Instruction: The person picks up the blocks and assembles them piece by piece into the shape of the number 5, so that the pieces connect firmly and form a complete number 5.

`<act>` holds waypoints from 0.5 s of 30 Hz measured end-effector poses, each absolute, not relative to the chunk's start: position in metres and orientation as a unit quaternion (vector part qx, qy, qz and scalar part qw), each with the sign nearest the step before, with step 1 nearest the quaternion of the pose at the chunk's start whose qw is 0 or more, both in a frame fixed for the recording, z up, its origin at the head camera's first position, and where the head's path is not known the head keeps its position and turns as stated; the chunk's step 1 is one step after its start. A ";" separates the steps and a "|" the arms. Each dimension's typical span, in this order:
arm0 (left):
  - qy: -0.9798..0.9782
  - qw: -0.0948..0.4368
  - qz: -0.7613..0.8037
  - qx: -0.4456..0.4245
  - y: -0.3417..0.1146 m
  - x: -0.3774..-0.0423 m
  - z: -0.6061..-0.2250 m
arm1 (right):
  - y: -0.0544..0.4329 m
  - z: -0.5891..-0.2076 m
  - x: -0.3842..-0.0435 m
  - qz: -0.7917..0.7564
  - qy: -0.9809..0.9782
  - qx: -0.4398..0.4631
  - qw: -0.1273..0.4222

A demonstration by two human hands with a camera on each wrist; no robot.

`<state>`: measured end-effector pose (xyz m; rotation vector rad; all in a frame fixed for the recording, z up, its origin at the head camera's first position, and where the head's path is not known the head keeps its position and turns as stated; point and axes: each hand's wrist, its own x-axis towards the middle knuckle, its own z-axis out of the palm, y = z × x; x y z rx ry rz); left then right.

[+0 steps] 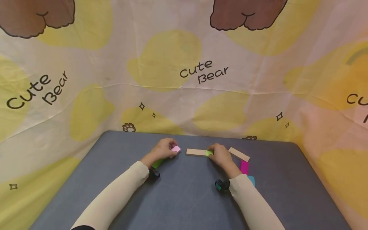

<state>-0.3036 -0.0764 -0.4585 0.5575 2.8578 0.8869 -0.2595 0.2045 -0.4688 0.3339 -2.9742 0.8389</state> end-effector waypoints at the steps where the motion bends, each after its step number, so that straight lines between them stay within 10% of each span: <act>1: 0.938 0.050 0.292 0.180 -0.075 -0.303 -0.460 | 0.205 -0.469 -0.260 0.267 -0.957 0.110 0.017; 15: 0.940 0.054 0.301 0.152 -0.057 -0.297 -0.466 | 0.205 -0.470 -0.261 0.262 -0.959 0.106 0.020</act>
